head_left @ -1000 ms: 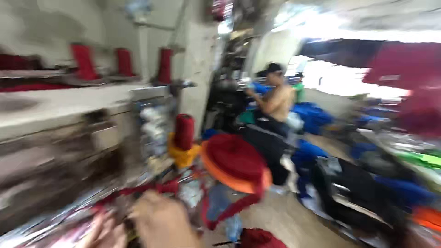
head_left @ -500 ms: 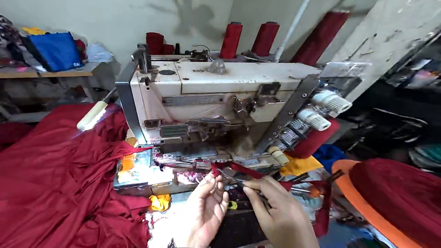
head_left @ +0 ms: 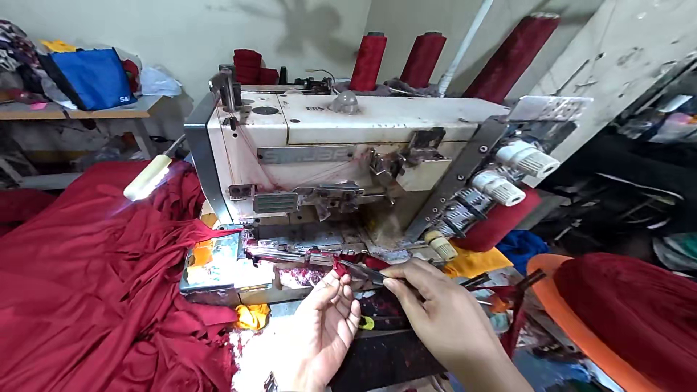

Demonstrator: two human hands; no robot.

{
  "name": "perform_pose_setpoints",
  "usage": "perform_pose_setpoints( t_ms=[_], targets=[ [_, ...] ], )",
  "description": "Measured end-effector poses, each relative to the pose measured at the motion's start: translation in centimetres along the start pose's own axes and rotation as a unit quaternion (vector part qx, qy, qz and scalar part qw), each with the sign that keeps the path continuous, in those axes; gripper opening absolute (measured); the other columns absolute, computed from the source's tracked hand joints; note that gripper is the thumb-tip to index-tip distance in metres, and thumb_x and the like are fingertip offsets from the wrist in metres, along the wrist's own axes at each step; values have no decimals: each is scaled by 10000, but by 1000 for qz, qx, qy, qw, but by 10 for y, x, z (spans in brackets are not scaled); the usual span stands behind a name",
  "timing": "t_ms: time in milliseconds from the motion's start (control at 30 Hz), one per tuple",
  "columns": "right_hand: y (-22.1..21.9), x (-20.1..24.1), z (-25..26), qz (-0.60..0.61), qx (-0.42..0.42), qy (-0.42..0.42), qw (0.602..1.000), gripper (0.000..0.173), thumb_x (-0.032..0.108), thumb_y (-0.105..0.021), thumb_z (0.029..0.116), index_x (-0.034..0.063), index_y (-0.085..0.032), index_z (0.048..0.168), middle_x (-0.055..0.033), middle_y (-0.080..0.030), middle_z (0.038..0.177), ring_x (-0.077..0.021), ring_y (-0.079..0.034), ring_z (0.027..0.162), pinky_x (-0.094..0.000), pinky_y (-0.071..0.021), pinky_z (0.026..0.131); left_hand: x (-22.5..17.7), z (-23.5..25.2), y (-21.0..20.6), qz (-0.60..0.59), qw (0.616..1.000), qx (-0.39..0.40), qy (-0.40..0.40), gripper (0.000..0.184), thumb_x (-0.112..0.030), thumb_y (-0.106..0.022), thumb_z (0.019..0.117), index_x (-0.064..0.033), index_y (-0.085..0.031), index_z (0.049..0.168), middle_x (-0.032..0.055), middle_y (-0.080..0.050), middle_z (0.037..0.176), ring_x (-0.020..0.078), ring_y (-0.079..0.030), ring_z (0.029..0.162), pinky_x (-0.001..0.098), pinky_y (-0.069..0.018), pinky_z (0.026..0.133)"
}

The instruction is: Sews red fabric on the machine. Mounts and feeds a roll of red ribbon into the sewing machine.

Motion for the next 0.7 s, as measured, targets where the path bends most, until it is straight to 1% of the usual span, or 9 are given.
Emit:
perform_pose_setpoints(
  t_ms=[67,133,167,233,300,433,533,600,700],
  targets=[
    [-4,-2,4,-49,-10,52,997,270,267,-538,972,146,-778,940,-26,-737,887,-196,-722,748,-389,-595,602,0,0,0,1,1000,0,1,207,-86,-435,1072,-34,-634,1060,103,-690,942,186,-710,811,315,-616,738],
    [-4,1,2,-106,-22,103,989,254,203,-529,974,102,-760,939,-84,-719,852,-267,-719,718,-418,-584,570,0,1,-1,9,1000,-5,2,201,-96,-446,1076,-27,-633,1051,104,-683,928,184,-704,796,310,-616,735],
    [-1,5,0,-118,-24,105,987,251,187,-520,978,94,-752,949,-97,-716,858,-281,-716,721,-423,-580,570,0,1,-1,16,1000,-6,3,200,-106,-447,1080,-27,-628,1052,100,-677,915,178,-700,787,304,-613,737],
    [9,12,-6,-108,-18,74,991,267,202,-520,1005,79,-757,990,-113,-728,906,-292,-720,759,-436,-586,605,-1,1,-3,28,1000,-11,2,207,-110,-437,1083,-36,-626,1043,90,-672,901,164,-693,772,291,-608,722],
    [14,15,-11,-89,-11,45,995,248,200,-543,1011,73,-756,1013,-109,-728,921,-278,-717,773,-415,-585,621,0,2,-4,33,999,-20,-3,197,-103,-444,1080,-40,-628,1050,85,-668,883,159,-691,757,287,-609,706],
    [6,15,-16,-77,-35,43,996,229,187,-555,995,88,-760,967,-82,-715,870,-231,-699,736,-355,-568,604,3,2,-6,29,999,-34,-6,192,-91,-443,1072,-48,-619,1005,83,-666,854,163,-690,732,288,-611,700],
    [-1,15,-15,-79,-47,42,995,226,195,-560,987,99,-762,949,-67,-718,868,-217,-698,736,-344,-562,598,2,3,-4,28,999,-26,1,192,-90,-451,1072,-43,-626,1007,84,-666,872,164,-691,757,289,-610,716],
    [-3,14,-14,-70,-40,32,996,232,200,-553,987,105,-762,958,-61,-729,888,-216,-710,763,-351,-576,623,2,1,-6,25,999,-33,-3,186,-85,-460,1069,-37,-629,1009,83,-671,866,165,-695,758,295,-611,713],
    [-6,11,-14,-40,-32,12,999,247,221,-544,987,110,-762,964,-52,-725,890,-203,-707,765,-356,-575,617,1,1,-6,23,999,-25,-3,200,-100,-449,1076,-37,-630,1019,85,-670,876,167,-693,770,298,-607,726]
  ],
)
Point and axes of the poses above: each hand's wrist, its own z-axis towards the middle knuckle, its own y-axis out of the back of the hand, x = y × z, the point moved 1 cm from there along z, towards the middle knuckle
